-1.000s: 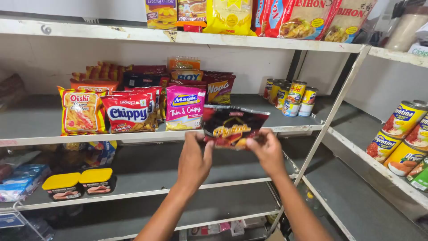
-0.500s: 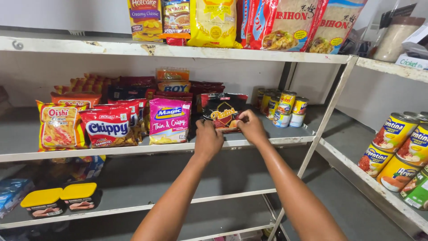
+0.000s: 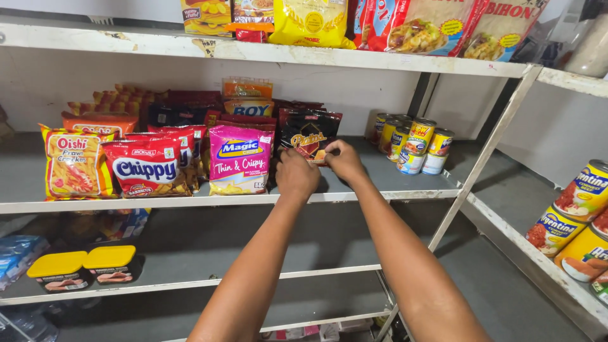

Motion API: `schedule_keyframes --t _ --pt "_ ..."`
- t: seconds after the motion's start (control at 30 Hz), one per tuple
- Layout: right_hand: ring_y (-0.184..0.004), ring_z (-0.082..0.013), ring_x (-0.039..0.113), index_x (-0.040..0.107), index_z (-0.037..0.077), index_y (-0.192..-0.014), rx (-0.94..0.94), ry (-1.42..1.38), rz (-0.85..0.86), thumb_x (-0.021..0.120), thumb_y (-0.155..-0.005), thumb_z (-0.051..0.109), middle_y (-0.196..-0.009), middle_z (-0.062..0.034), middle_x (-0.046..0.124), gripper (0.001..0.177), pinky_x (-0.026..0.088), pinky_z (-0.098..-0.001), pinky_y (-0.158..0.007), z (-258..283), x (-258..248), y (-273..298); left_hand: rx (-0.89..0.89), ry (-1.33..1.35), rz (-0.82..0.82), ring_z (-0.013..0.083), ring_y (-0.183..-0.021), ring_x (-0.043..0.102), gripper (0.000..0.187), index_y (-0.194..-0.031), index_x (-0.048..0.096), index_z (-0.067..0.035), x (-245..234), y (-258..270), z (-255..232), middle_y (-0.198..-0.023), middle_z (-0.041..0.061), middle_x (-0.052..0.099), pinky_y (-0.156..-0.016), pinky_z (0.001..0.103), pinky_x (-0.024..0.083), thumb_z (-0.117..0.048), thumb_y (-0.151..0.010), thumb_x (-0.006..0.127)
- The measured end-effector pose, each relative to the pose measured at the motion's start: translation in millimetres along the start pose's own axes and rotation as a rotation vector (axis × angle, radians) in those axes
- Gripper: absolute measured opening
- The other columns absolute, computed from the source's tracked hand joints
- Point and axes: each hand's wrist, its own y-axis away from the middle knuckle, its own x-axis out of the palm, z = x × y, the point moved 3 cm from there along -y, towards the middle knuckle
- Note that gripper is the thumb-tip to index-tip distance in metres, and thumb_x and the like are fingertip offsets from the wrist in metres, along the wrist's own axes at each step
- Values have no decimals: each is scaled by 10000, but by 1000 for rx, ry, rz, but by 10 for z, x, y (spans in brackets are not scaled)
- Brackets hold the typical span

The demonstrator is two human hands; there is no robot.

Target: Stocking and organizing various snack bags and canned goods from cardboard boxes onto grocery store shelves.

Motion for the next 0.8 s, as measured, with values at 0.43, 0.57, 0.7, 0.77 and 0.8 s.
schedule_keyframes --t 0.43,0.57,0.7,0.77,0.8 --pt "-737 -92 631 657 36 -1174 -75 -120 96 687 -917 66 -874 -74 717 260 512 -261 -656 -58 84 -73 13 121 26 472 -1129 603 577 -1263 442 94 132 -83 86 -1244 331 533 -963 504 508 -224 -868 716" --pt "-735 -79 615 656 44 -1204 -33 -174 129 675 -918 58 -874 -58 715 287 503 -254 -653 -60 84 -88 22 142 20 470 -1129 607 600 -1290 426 99 107 -105 59 -1243 326 538 -962 500 510 -206 -861 714" --pt "-777 -99 609 649 39 -1259 1 -187 159 665 -923 47 -939 -72 709 336 507 -270 -700 -18 76 -22 0 160 54 468 -1134 608 681 -1350 384 99 78 -81 57 -1259 332 527 -965 496 508 -207 -844 723" --pt "-826 -99 633 646 37 -1269 0 -190 163 668 -921 47 -988 -75 720 349 525 -265 -747 -30 86 -28 6 170 48 470 -1140 607 686 -1360 382 95 81 -85 63 -1264 333 528 -970 496 508 -206 -846 722" --pt "-884 -107 648 644 34 -1281 -34 -196 171 665 -917 43 -1044 -84 724 365 531 -267 -793 -51 100 -41 8 173 45 473 -1138 606 704 -1371 366 95 81 -84 63 -1264 337 525 -965 500 506 -204 -843 723"
